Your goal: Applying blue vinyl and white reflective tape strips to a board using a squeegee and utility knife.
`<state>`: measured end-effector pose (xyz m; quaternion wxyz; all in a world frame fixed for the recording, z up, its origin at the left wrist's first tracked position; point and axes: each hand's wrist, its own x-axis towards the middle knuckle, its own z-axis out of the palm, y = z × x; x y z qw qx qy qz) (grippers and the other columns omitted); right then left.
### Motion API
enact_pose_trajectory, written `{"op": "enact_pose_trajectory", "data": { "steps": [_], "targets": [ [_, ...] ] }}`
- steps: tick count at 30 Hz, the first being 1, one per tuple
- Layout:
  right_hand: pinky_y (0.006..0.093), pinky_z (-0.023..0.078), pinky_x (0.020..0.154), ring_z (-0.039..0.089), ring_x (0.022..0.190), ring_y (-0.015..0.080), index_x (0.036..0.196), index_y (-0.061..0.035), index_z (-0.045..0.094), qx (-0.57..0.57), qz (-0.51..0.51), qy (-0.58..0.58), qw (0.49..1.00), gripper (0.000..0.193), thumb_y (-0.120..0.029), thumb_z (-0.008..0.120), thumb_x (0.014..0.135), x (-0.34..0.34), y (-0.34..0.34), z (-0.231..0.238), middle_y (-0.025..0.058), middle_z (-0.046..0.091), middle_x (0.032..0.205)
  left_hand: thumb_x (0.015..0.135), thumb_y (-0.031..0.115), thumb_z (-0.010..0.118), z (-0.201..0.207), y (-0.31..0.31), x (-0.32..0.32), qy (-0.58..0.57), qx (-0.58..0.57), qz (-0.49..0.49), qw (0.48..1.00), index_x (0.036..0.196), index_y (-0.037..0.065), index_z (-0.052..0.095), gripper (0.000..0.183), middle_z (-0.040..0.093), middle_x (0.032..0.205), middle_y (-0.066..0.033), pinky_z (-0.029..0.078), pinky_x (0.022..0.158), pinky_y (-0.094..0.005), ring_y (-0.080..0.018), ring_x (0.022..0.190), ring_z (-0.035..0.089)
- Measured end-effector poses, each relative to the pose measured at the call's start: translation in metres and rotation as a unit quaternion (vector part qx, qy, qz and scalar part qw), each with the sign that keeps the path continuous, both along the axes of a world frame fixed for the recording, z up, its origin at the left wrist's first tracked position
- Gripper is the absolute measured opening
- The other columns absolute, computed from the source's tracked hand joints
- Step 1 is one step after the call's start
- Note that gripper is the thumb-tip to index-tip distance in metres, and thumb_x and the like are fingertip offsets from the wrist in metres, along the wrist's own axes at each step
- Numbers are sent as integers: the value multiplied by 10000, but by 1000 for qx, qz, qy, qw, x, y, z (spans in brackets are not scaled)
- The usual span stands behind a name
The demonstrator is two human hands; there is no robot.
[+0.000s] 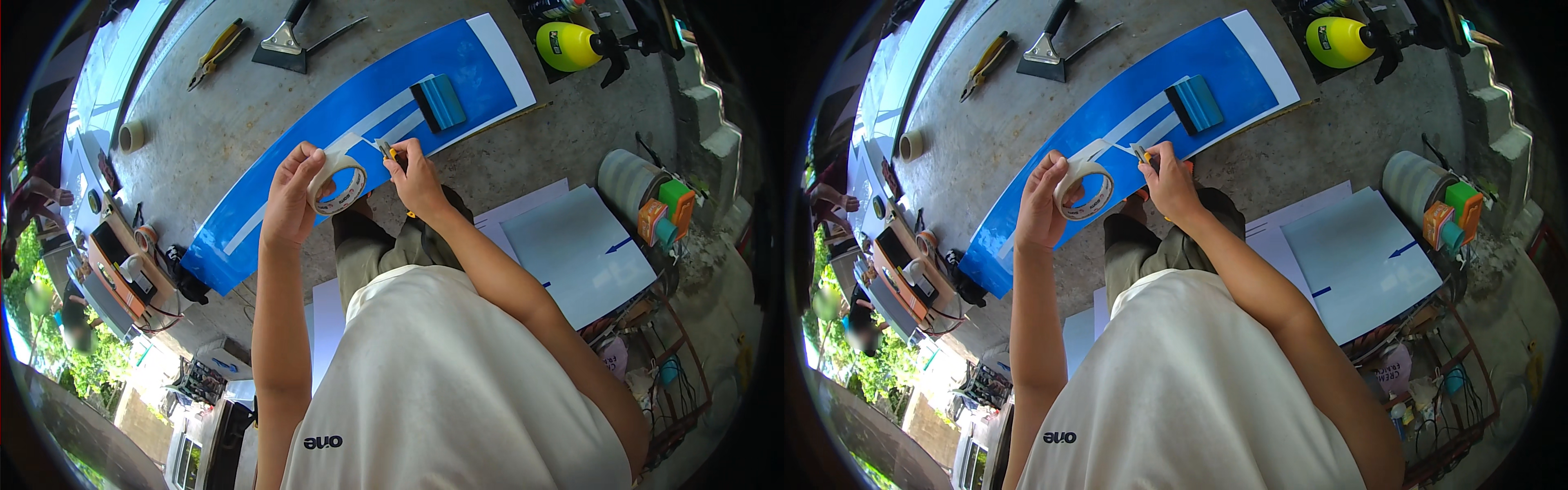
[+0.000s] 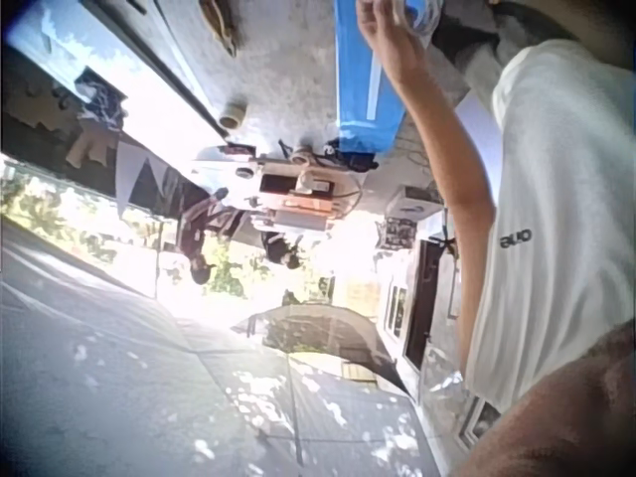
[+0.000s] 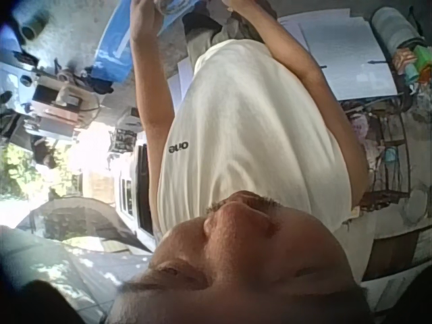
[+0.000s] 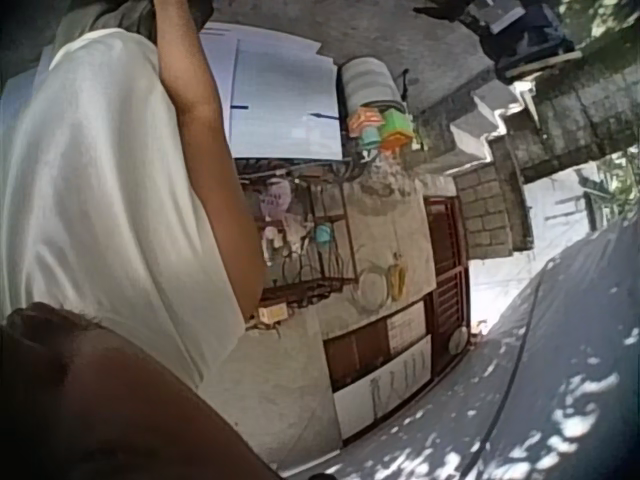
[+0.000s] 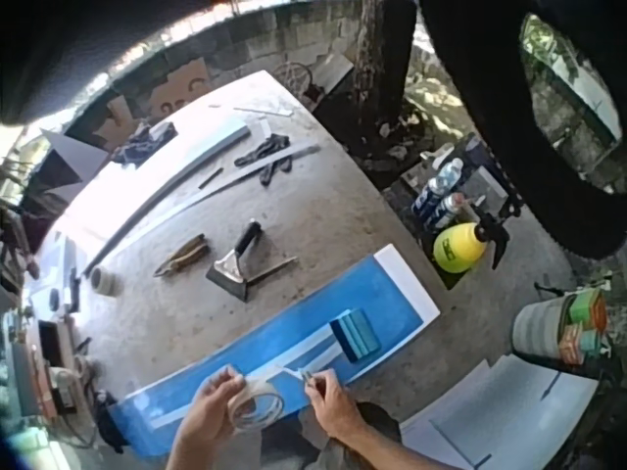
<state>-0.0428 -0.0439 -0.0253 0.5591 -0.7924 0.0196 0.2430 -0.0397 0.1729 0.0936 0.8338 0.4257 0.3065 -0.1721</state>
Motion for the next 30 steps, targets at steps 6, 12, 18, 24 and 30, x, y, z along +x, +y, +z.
{"op": "enact_pose_trajectory", "data": {
  "steps": [6, 12, 18, 24, 30],
  "targets": [
    [405, 547, 746, 706, 798, 277, 1119, -3, 529, 11, -6, 7, 1000, 256, -131, 693, 970, -2, 1, 7, 148, 700, 891, 1027, 259, 666, 0, -9, 9, 16, 32, 1, 999, 930, 119, 572, 195, 577, 754, -4, 405, 602, -233, -69, 629, 496],
    [414, 548, 738, 713, 810, 304, 1077, -13, 546, -13, -7, 26, 1000, 248, -153, 708, 952, -3, 2, 9, 150, 707, 873, 1026, 262, 667, -1, -8, 15, 19, 37, -11, 999, 943, 121, 580, 186, 601, 778, -16, 431, 607, -229, -70, 645, 517],
    [471, 538, 789, 707, 838, 348, 1043, -18, 582, -79, 26, -20, 996, 235, -163, 723, 924, -12, 6, 6, 155, 718, 902, 1035, 251, 647, -7, -3, 16, 6, 28, 3, 1000, 954, 113, 581, 173, 600, 788, -21, 412, 584, -225, -66, 625, 475],
    [413, 554, 794, 721, 851, 282, 1028, -23, 624, -11, 103, 13, 995, 239, -188, 751, 910, -21, -14, 24, 140, 735, 919, 1011, 237, 678, 6, 8, 16, 8, 18, -16, 1000, 923, 104, 590, 182, 562, 724, 3, 413, 578, -232, -68, 599, 478],
    [391, 559, 756, 724, 832, 297, 1049, -31, 631, -81, 1, -17, 997, 261, -217, 758, 917, 49, -55, 56, 141, 727, 899, 1003, 226, 687, 13, 34, -18, 54, 55, -69, 995, 919, 108, 602, 168, 588, 765, 17, 412, 556, -213, -46, 624, 509]
  ]
}}
